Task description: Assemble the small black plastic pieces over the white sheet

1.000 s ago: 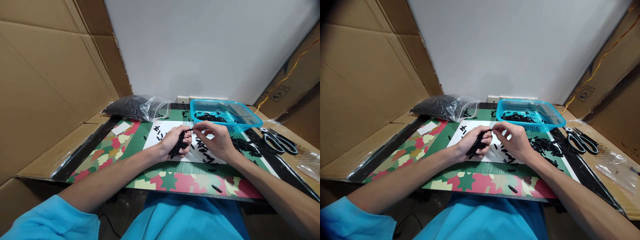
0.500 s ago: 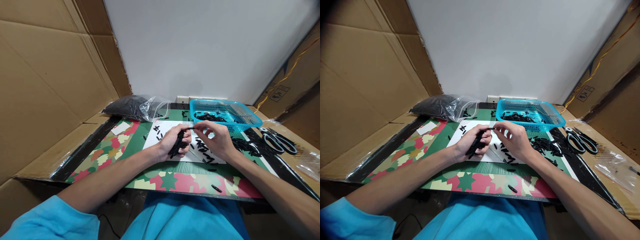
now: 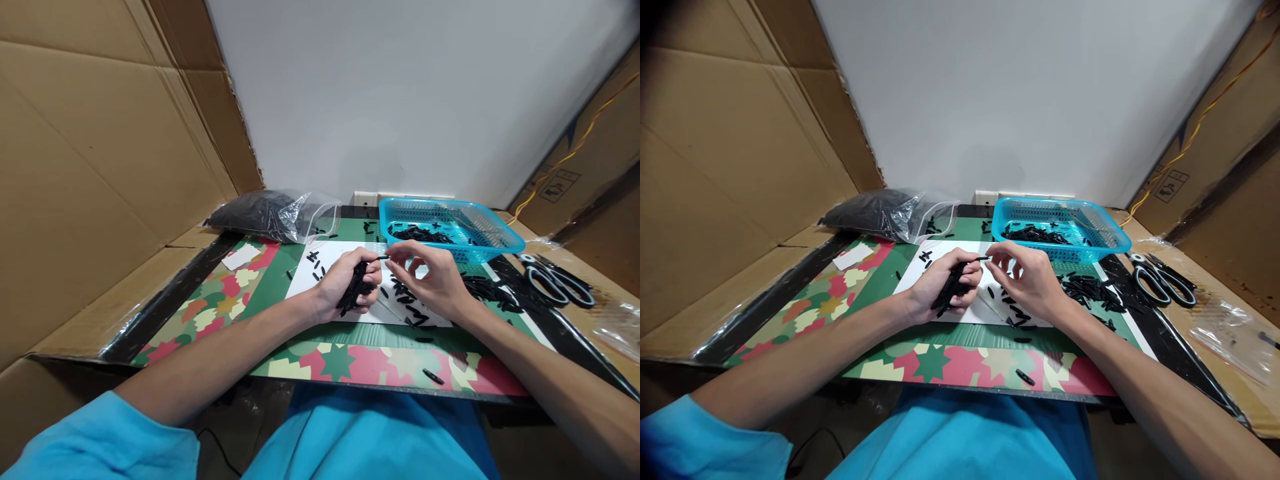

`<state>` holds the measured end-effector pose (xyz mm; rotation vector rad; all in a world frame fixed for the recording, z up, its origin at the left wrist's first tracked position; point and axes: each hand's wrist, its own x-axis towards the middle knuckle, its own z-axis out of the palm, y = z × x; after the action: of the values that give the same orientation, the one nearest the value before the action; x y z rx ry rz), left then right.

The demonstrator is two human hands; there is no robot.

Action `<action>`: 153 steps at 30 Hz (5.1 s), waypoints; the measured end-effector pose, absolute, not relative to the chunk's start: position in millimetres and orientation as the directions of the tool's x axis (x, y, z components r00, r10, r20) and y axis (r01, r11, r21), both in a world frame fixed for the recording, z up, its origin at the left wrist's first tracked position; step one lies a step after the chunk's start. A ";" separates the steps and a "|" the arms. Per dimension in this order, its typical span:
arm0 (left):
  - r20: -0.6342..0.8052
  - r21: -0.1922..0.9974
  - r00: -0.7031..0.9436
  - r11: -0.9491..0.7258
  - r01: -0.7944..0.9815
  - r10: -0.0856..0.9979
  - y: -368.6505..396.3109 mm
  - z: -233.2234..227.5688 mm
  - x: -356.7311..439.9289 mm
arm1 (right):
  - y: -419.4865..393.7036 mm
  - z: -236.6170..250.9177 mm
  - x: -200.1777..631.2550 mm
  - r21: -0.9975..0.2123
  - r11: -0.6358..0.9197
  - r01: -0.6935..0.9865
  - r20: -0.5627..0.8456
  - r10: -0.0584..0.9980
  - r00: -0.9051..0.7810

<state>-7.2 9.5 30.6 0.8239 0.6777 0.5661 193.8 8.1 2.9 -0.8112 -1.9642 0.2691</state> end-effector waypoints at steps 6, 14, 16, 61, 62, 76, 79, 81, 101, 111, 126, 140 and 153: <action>-0.325 0.799 0.656 0.569 -0.195 0.681 10.2 29.2 -7.4 | 8.2 3.6 193.2 -0.501 0.757 0.420 0.706 0.638 -0.307; -0.321 0.794 0.656 0.572 -0.207 0.683 11.6 27.9 -8.1 | 9.1 2.0 193.0 -0.509 0.755 0.412 0.709 0.640 -0.296; -0.319 0.795 0.657 0.570 -0.207 0.683 11.1 28.8 -8.1 | 9.2 1.9 193.0 -0.517 0.752 0.409 0.706 0.645 -0.295; -0.273 0.840 0.616 0.495 -0.221 0.739 9.3 31.6 -6.7 | 18.2 4.5 204.3 -0.276 0.639 0.718 0.811 0.555 -0.182; -0.277 0.838 0.614 0.498 -0.222 0.740 9.3 31.4 -6.8 | 22.8 5.4 209.3 -0.199 0.564 0.801 0.831 0.531 -0.167; -0.480 0.787 0.542 0.611 -0.080 0.690 10.9 18.1 -3.6 | 2.1 11.4 186.7 -0.224 0.911 0.345 0.741 0.390 -0.547; -0.465 0.809 0.530 0.583 -0.071 0.709 10.7 15.0 -3.2 | -0.3 4.5 177.9 -0.238 0.915 0.325 0.738 0.388 -0.551; -0.473 0.811 0.521 0.583 -0.059 0.710 10.4 15.0 -2.8 | 0.3 2.3 175.3 -0.262 0.906 0.333 0.739 0.410 -0.535; -0.405 0.759 0.628 0.627 -0.174 0.664 11.2 31.8 -7.0 | 8.1 3.1 191.8 -0.258 0.870 0.420 0.832 0.421 -0.361; -0.393 0.748 0.655 0.639 -0.180 0.645 12.3 30.7 -6.8 | 11.0 2.9 195.7 -0.227 0.845 0.484 0.826 0.430 -0.365; -0.349 0.795 0.635 0.576 -0.190 0.690 8.3 34.2 -5.4 | 12.4 2.1 199.6 -0.116 0.854 0.507 0.837 0.359 -0.413; -0.328 0.800 0.649 0.567 -0.196 0.687 11.0 31.5 -5.7 | 13.8 2.7 201.0 -0.108 0.849 0.517 0.845 0.352 -0.402; -0.312 0.832 0.647 0.528 -0.167 0.696 10.1 30.0 -6.9 | 14.1 3.0 200.3 -0.103 0.849 0.518 0.844 0.350 -0.407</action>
<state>-6.9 10.1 30.0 0.8678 0.6946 0.5681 200.3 14.1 3.0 -0.6353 -2.0363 -0.2135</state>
